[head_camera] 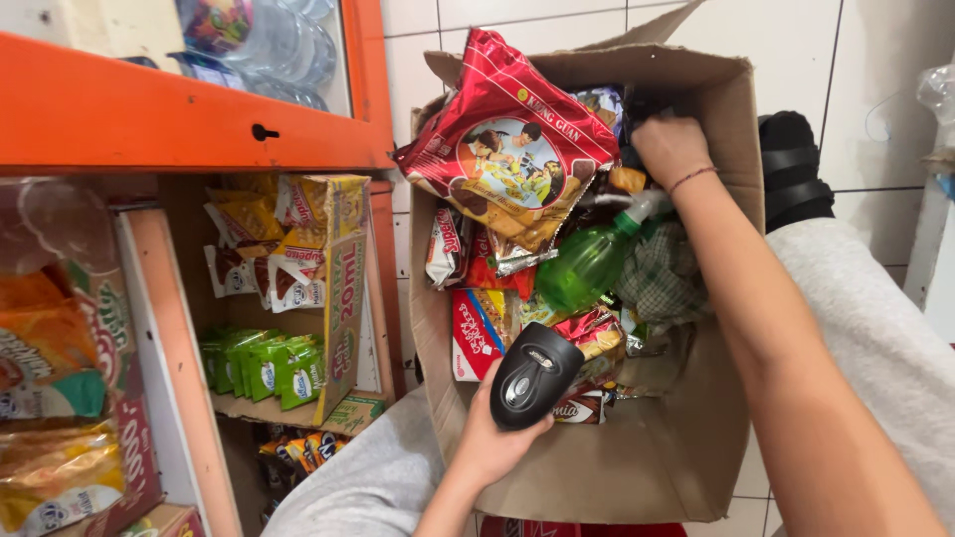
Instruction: The person sits on the floor and uses a handheld barcode scanner to scan snack packages and a green bottle from a cardboard box, then places them onto metal shelves. The person also wipes the shelf edges with a cloth and a spray bottle.
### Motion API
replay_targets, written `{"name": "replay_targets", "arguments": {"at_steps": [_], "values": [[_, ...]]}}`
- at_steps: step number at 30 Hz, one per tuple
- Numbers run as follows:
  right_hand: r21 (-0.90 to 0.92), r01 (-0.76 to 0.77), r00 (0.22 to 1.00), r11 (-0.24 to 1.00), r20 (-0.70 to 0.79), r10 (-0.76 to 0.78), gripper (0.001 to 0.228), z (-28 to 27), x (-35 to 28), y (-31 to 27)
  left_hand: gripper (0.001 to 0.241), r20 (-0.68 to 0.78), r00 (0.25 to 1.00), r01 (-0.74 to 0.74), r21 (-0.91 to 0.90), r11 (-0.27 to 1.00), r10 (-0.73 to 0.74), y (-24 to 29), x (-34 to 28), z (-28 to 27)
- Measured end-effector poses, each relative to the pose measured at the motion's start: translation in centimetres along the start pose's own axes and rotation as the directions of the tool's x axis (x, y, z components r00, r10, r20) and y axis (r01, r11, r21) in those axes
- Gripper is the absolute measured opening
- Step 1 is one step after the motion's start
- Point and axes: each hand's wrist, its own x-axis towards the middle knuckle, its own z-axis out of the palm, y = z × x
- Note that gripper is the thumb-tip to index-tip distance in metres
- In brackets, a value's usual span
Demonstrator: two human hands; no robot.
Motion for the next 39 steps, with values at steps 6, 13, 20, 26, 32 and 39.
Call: {"name": "replay_targets", "arguments": {"at_steps": [6,13,20,26,32,39], "values": [[-0.094,0.142,0.986,0.985,-0.076,-0.150,0.014,-4.5,-2.7,0.6,0.059,-0.011,0.997,-0.072,0.032,0.997,0.072,0.4,-0.9,0.2],[-0.207,0.178,0.950,0.962,-0.219,-0.223,0.011,-13.7,-8.5,1.9,0.065,-0.035,0.983,-0.181,0.032,0.983,0.182,-0.5,-1.3,0.5],[-0.199,0.141,0.929,0.970,-0.313,-0.199,0.005,-28.4,-17.5,-0.8,0.047,0.037,0.977,-0.199,-0.203,0.959,0.211,-0.3,-2.7,0.6],[0.416,0.217,0.881,0.883,-0.474,0.007,0.015,-39.7,-31.7,-6.9,0.035,0.192,0.977,0.061,-0.676,0.734,0.095,2.2,-9.3,0.0],[0.625,0.142,0.864,0.768,-0.457,0.211,0.013,-43.2,-45.0,-13.8,0.031,0.255,0.827,0.097,-0.943,0.319,0.501,3.4,-19.2,-0.4],[0.762,0.128,0.644,0.634,-0.551,0.531,0.025,-39.6,-54.4,-22.2,0.066,0.027,0.796,-0.263,-0.885,0.385,0.604,3.1,-30.0,0.1]]}}
